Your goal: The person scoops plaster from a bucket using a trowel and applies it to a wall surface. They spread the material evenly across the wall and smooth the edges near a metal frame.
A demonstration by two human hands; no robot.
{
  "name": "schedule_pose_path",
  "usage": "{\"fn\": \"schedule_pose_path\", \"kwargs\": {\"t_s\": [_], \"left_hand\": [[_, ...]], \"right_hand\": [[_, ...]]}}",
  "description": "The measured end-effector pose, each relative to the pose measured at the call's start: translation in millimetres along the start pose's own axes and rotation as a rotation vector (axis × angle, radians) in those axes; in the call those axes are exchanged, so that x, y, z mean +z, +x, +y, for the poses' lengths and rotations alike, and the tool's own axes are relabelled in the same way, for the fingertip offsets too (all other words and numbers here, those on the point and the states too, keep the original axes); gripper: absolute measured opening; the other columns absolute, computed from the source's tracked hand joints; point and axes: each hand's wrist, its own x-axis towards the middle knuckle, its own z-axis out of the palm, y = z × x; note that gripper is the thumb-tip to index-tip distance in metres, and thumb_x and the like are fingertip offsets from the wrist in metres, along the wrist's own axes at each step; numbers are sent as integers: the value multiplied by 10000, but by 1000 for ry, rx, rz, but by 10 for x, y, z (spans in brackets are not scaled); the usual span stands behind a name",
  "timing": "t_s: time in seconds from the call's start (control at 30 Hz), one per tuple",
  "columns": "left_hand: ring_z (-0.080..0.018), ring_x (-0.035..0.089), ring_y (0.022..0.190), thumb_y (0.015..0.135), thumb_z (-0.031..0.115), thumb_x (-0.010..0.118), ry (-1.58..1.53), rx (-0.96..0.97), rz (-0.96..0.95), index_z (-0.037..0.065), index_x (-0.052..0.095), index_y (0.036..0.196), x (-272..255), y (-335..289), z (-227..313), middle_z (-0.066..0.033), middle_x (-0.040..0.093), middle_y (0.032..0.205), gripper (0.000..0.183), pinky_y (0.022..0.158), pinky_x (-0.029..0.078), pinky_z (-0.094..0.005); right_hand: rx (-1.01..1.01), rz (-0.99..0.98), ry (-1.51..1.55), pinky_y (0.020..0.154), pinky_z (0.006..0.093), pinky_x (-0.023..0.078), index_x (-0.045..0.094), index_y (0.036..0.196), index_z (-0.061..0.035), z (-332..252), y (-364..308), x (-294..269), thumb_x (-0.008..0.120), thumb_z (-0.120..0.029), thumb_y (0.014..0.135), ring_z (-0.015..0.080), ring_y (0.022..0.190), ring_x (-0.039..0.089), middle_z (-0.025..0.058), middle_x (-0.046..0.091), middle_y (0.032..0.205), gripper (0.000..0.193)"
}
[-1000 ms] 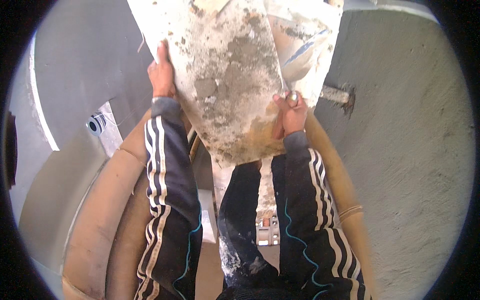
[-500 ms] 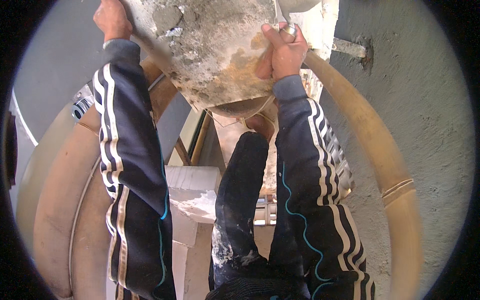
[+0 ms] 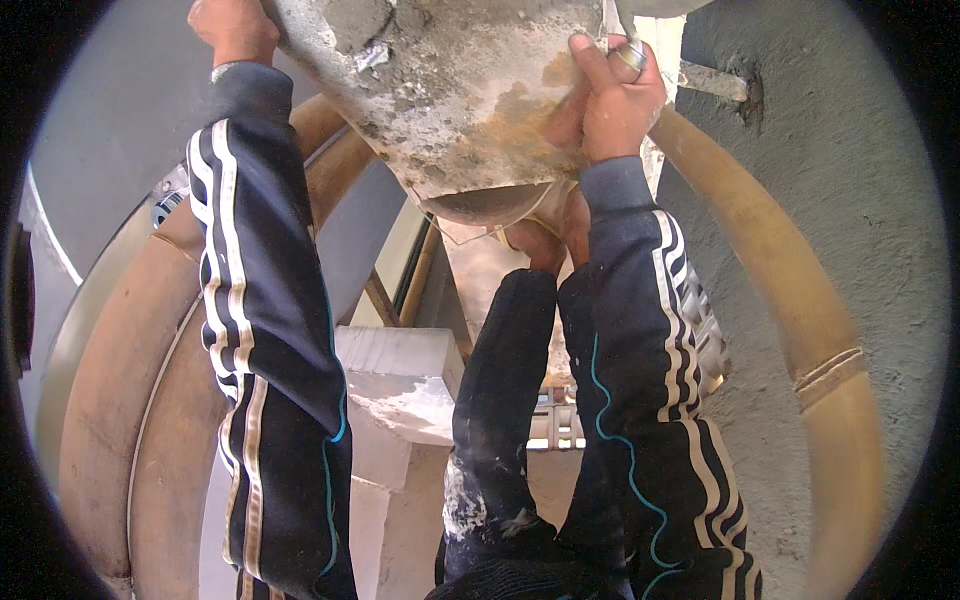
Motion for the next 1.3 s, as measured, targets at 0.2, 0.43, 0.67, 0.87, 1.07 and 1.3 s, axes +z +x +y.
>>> {"fn": "schedule_pose_path", "kwargs": {"t_s": [0.2,0.43,0.67,0.87,1.07,1.3], "left_hand": [[-171,489,661,913,519,467,-110,-67,42,-104,623,793,-46,26,-140,-106,583,688,653,630,399,-356],[-157,448,570,941,464,448,-134,-31,100,-75,616,737,-36,-55,-175,-65,533,596,601,554,371,-350],[-146,402,529,955,450,423,-84,14,130,-52,558,633,-45,-87,-113,-38,467,538,611,522,336,-354],[-133,409,566,946,466,430,-149,-83,118,-31,568,663,-42,-153,-122,-20,477,586,589,529,334,-341],[-119,464,592,941,487,428,-184,-109,197,-16,630,728,-142,-330,72,-27,531,608,583,545,362,-309],[-169,591,717,941,497,420,-294,250,186,-18,642,1072,-220,-288,194,-144,659,809,576,696,442,-254]], "right_hand": [[-58,-18,-98,616,217,409,571,884,-26,-11,9,2,765,-71,707,65,652,481,-31,546,720,266],[-45,-21,-44,621,215,407,559,873,-29,-14,-19,13,737,-27,720,63,664,487,-17,566,745,234],[-30,-42,-12,657,209,408,551,877,-37,-65,-36,58,715,4,725,67,688,501,-5,584,776,228],[-27,-44,-53,667,202,411,552,898,-33,-99,-61,38,710,-7,731,68,714,518,3,589,792,231],[21,-85,-36,702,209,429,541,1012,2,-105,-175,-91,699,-18,757,68,752,538,26,602,863,301],[-5,-122,-17,782,227,433,528,1093,29,-251,-283,-125,687,-3,773,88,851,556,60,612,967,359]]}}
